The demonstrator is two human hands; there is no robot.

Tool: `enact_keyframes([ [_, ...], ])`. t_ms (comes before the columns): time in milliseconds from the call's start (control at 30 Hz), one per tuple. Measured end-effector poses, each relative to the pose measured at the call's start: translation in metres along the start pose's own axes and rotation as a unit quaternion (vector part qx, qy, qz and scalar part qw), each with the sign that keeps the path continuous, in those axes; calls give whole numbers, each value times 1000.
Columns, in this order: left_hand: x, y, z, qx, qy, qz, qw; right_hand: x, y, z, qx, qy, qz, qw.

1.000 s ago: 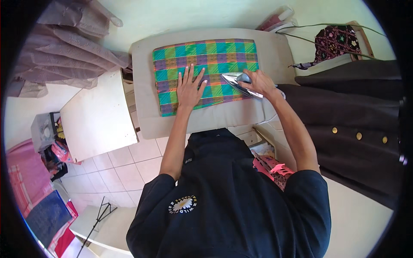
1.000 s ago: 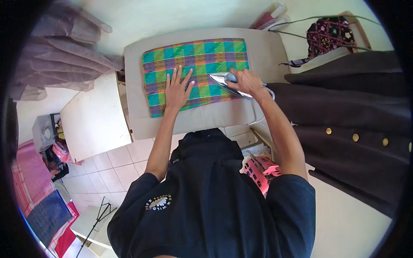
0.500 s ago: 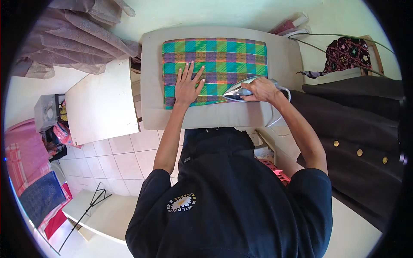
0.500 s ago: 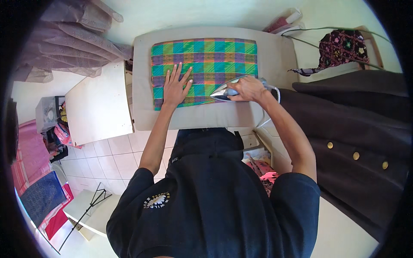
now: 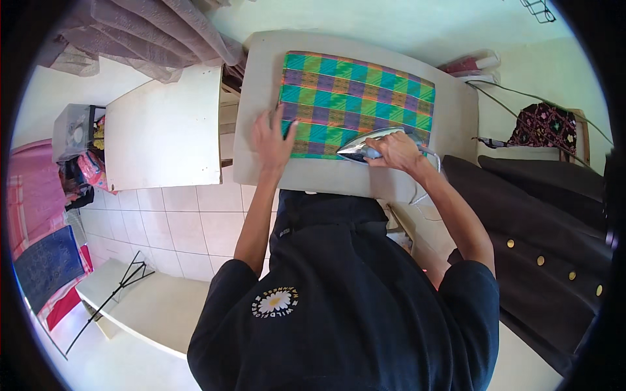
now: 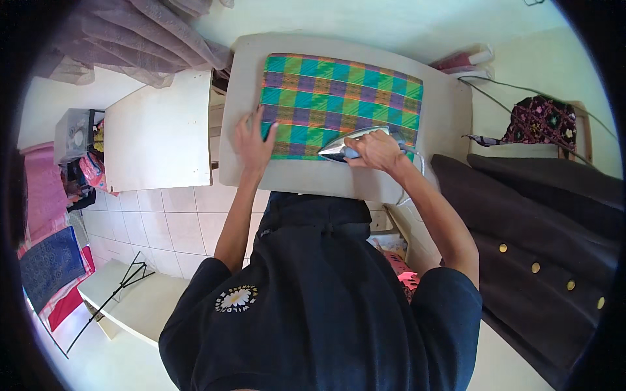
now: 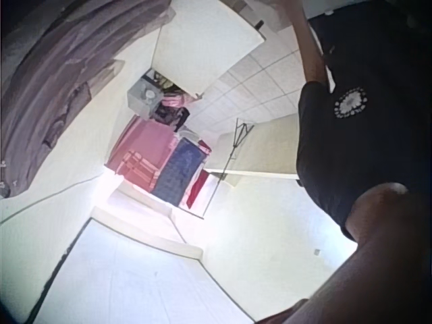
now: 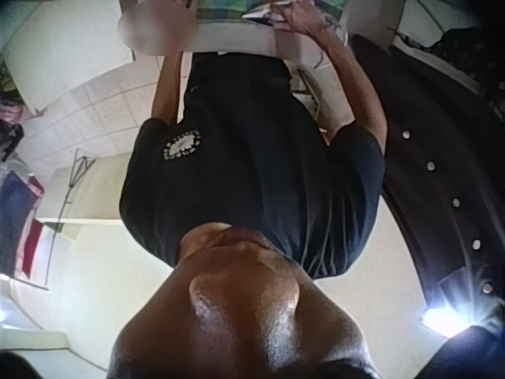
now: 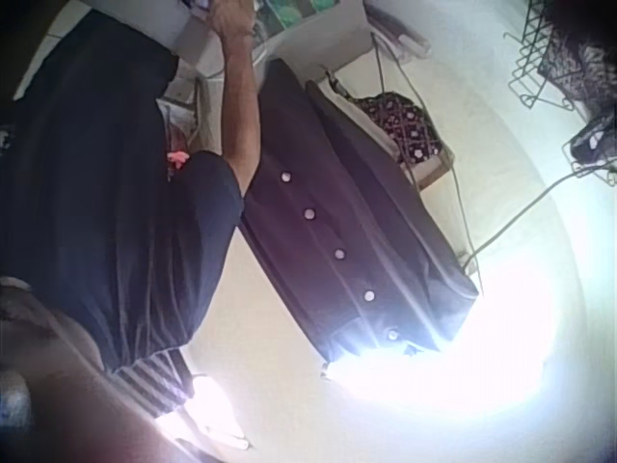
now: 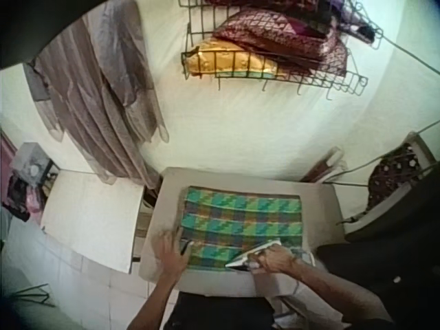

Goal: Ironing and folding a checkered cloth on a flat surface.

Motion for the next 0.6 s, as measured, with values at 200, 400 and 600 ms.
enact_keyframes([
  [200,-1,-25,52,63,-104,60,991,9,18,26,-13,-3,41,999],
  [400,-5,-23,55,-9,-91,58,994,16,35,50,-11,-7,50,999],
  [600,-7,-19,72,-12,-205,123,971,10,46,64,-27,-11,12,999],
])
Point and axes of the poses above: each hand's wrist, its own y-axis towards the middle knuckle, its own x-axis out of the back of the hand, z = x × y, the point moved 6 cm from there along y, towards the middle knuckle, and after that the axes turned 4 degrees about z, right-handed, at the moved point
